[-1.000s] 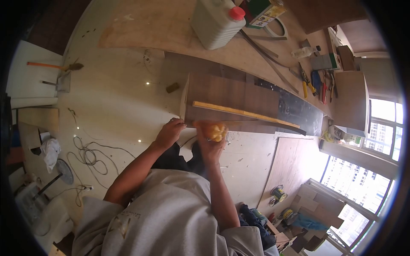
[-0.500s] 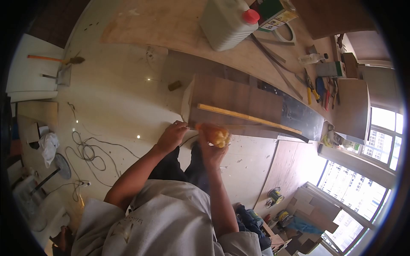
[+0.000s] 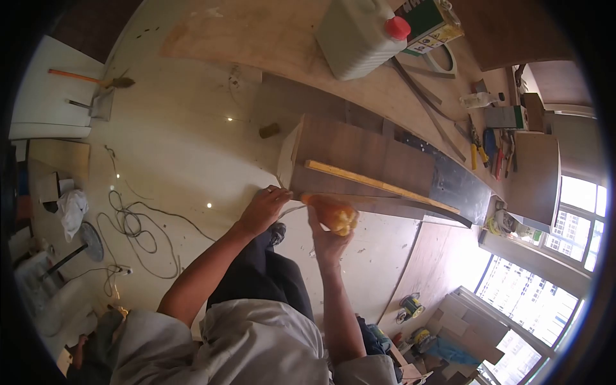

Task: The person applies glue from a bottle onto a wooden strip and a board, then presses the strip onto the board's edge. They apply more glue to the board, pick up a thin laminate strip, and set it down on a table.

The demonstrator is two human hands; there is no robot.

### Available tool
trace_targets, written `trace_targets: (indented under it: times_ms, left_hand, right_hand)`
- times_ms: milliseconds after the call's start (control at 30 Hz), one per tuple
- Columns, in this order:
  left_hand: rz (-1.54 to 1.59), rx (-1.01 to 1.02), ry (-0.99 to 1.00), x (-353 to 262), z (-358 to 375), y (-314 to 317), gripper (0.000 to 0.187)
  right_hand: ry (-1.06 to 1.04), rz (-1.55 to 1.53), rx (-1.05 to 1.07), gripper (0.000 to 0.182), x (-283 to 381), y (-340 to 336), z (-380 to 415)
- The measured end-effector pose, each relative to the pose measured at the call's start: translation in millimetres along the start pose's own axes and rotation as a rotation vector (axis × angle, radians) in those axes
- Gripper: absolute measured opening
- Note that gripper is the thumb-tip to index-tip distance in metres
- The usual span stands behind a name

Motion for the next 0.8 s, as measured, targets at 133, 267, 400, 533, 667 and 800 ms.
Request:
trace_targets:
  times_ms: [133,267,400,533,667,800]
  left_hand:
    - [-0.028,-0.02,0.021,-4.3,-2.6,-6.2,0.042]
    - [0.006,-0.068,0.032,-9.8,-5.0,-10.4,0.04]
    - [0.056,-0.059,-0.057,-9.1,-6.4,-9.3,0.037]
    - [0.057,-0.051,-0.06,-7.5,-7.2,-11.9,0.038]
    - [0.051,-0.042,-0.037,-6.7,-6.7,-14.0,0.039]
    - [0.104,-0.048,-0.057,-6.1,-9.3,-17.2,0.038]
  right_hand:
    - [0.154,-0.23,-0.041,0.048,-8.9,-23.2,-16.4]
    - [0.145,-0.259,-0.036,0.04,-4.1,-19.4,-9.6]
    - [0.074,-0.273,0.079,0.04,10.7,-0.8,5.3]
    - [0.086,-0.241,0.044,0.041,4.4,-0.8,2.2]
    - [0.186,-0.303,-0.003,0.041,-1.9,-12.0,-2.4]
    - [0.109,-0.174,0.039,0.041,16.5,6.8,7.1]
Point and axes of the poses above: each hand's wrist, its own z-axis away from the middle knuckle, its own y-axis out of the palm, x = y × z, the point moved 3 cm from there along -z, towards the middle knuckle, and after that the axes turned 4 degrees about z, right-handed, at the moved point
